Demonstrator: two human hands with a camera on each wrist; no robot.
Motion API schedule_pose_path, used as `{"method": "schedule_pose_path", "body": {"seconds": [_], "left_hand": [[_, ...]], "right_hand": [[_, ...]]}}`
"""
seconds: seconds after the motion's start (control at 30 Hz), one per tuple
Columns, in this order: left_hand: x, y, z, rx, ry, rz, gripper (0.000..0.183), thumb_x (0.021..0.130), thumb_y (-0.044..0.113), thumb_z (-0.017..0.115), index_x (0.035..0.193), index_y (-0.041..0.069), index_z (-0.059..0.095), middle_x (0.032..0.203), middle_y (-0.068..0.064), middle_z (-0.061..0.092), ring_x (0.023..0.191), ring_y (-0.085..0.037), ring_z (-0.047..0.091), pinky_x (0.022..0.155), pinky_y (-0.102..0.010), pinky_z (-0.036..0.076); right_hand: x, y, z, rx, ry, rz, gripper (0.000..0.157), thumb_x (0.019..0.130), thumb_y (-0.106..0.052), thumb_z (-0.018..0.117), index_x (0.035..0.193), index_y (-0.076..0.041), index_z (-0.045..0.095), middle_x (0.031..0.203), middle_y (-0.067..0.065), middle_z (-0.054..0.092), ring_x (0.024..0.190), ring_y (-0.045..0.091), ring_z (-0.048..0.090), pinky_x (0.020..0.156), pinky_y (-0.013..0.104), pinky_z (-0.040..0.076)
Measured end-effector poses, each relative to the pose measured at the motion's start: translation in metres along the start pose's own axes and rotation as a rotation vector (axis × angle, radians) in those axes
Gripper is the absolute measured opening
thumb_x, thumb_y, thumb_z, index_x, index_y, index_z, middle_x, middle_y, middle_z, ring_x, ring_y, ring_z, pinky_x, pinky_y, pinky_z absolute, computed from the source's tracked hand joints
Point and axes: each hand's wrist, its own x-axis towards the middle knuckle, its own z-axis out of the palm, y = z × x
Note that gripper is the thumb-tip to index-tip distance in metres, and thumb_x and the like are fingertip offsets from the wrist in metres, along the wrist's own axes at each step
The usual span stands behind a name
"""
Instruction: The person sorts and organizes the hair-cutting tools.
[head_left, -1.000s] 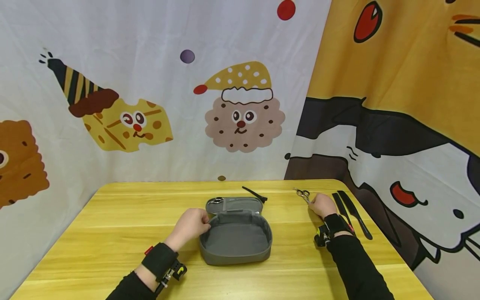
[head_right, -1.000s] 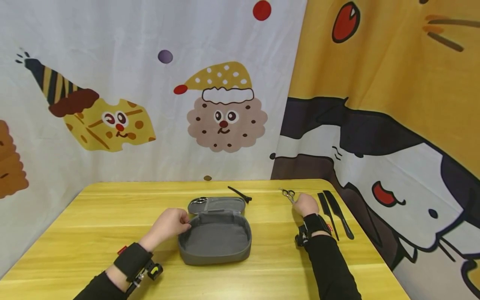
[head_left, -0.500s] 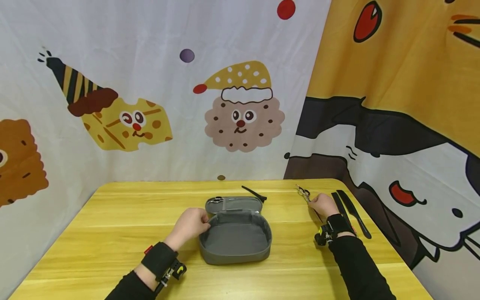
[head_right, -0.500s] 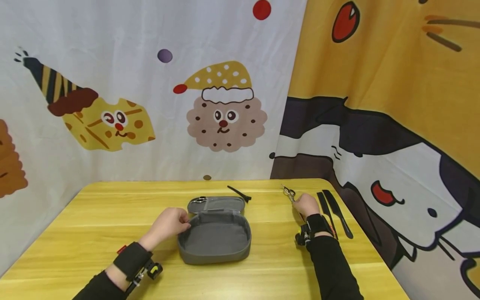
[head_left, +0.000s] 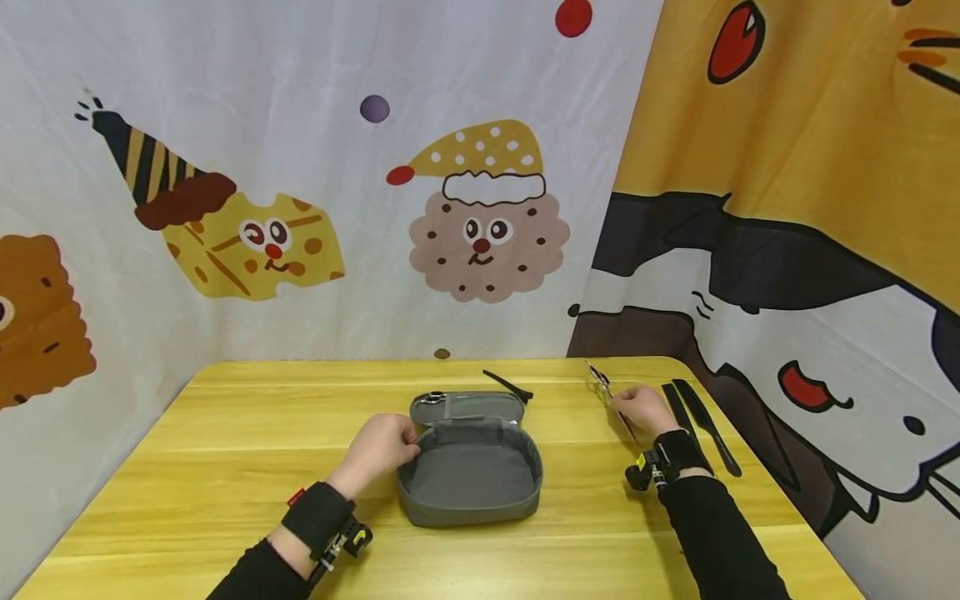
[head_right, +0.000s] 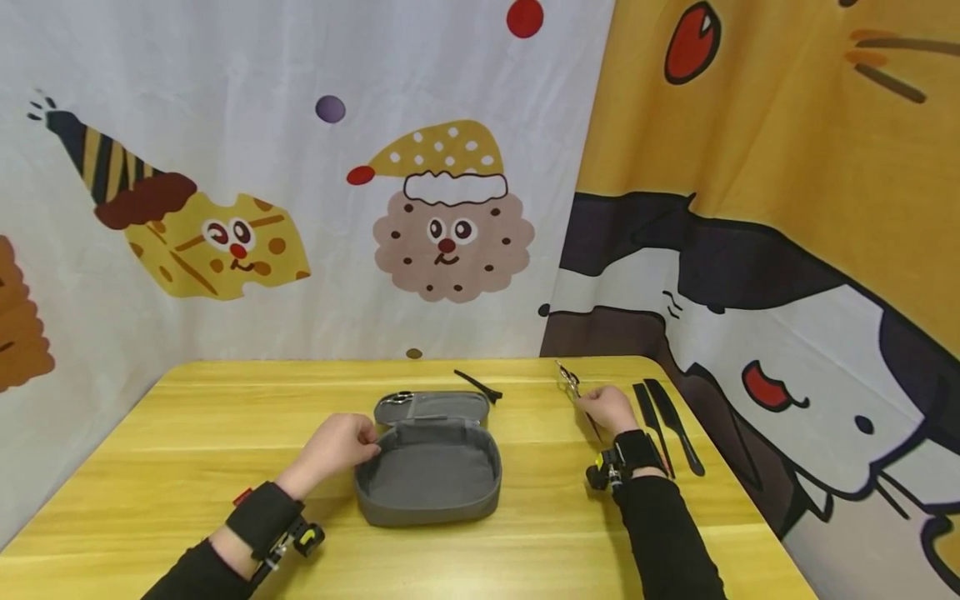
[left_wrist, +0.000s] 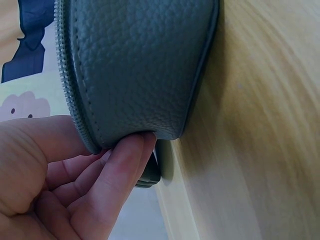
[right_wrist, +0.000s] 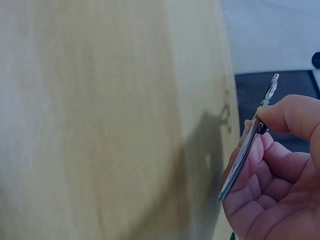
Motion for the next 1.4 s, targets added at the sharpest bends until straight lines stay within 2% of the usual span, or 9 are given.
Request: {"method": "schedule_pose_path", "body": {"seconds": [0.1, 0.2, 0.3, 0.5, 1.2, 1.3, 1.4], "left_hand": [[0.001, -0.001, 0.0, 0.005, 0.006, 0.008, 0.027, 0.079, 0.003, 0.08, 0.064, 0.013, 0.06, 0.061, 0.005, 0.052, 0.055, -0.012, 0.046, 0.054, -0.029, 0.039], [0.002, -0.001, 0.0, 0.008, 0.014, 0.017, 0.028, 0.079, 0.003, 0.08, 0.063, 0.013, 0.059, 0.06, 0.006, 0.051, 0.054, -0.012, 0.045, 0.054, -0.029, 0.039], [0.001, -0.001, -0.001, 0.004, 0.016, 0.021, 0.029, 0.079, 0.003, 0.08, 0.063, 0.013, 0.059, 0.06, 0.006, 0.05, 0.054, -0.012, 0.045, 0.054, -0.029, 0.038], [0.001, -0.001, -0.001, -0.001, 0.019, 0.024, 0.03, 0.078, 0.003, 0.08, 0.062, 0.014, 0.058, 0.06, 0.006, 0.05, 0.053, -0.011, 0.044, 0.054, -0.029, 0.037], [-0.001, -0.001, 0.0, -0.011, 0.027, 0.021, 0.03, 0.08, 0.004, 0.08, 0.063, 0.014, 0.057, 0.06, 0.006, 0.049, 0.055, -0.011, 0.043, 0.056, -0.029, 0.037], [-0.001, -0.001, -0.001, -0.02, 0.028, 0.012, 0.028, 0.082, 0.007, 0.079, 0.064, 0.014, 0.059, 0.06, 0.005, 0.05, 0.054, -0.012, 0.043, 0.055, -0.029, 0.036], [-0.003, 0.001, -0.003, -0.021, 0.048, 0.002, 0.018, 0.083, 0.01, 0.079, 0.072, 0.011, 0.064, 0.064, 0.004, 0.054, 0.056, -0.011, 0.046, 0.055, -0.03, 0.038]], "right_hand": [[-0.003, -0.009, 0.0, -0.009, 0.014, -0.03, 0.024, 0.097, -0.019, 0.059, 0.09, 0.003, 0.066, 0.07, 0.003, 0.051, 0.062, 0.018, 0.044, 0.059, 0.031, 0.035], [-0.006, -0.02, 0.0, -0.02, 0.027, -0.069, 0.026, 0.098, -0.02, 0.059, 0.1, 0.005, 0.067, 0.075, 0.006, 0.057, 0.067, 0.02, 0.049, 0.062, 0.033, 0.039], [-0.009, -0.029, 0.003, -0.021, 0.056, -0.086, 0.026, 0.098, -0.02, 0.062, 0.103, 0.004, 0.068, 0.079, 0.008, 0.062, 0.07, 0.021, 0.054, 0.064, 0.034, 0.043], [-0.011, -0.042, 0.01, -0.049, 0.122, -0.135, 0.023, 0.094, -0.019, 0.067, 0.101, 0.002, 0.07, 0.087, 0.009, 0.067, 0.075, 0.021, 0.059, 0.066, 0.033, 0.047], [-0.032, -0.08, 0.039, -0.009, 0.113, -0.345, 0.011, 0.09, -0.012, 0.07, 0.094, -0.003, 0.07, 0.083, 0.003, 0.066, 0.076, 0.018, 0.061, 0.067, 0.033, 0.05], [-0.036, -0.086, 0.042, -0.009, 0.105, -0.383, 0.009, 0.09, -0.012, 0.07, 0.095, -0.003, 0.07, 0.084, 0.002, 0.066, 0.076, 0.017, 0.061, 0.068, 0.033, 0.05], [-0.041, -0.092, 0.045, -0.012, 0.097, -0.416, 0.008, 0.09, -0.011, 0.07, 0.094, -0.005, 0.07, 0.084, 0.001, 0.066, 0.076, 0.016, 0.061, 0.07, 0.034, 0.051]]}}
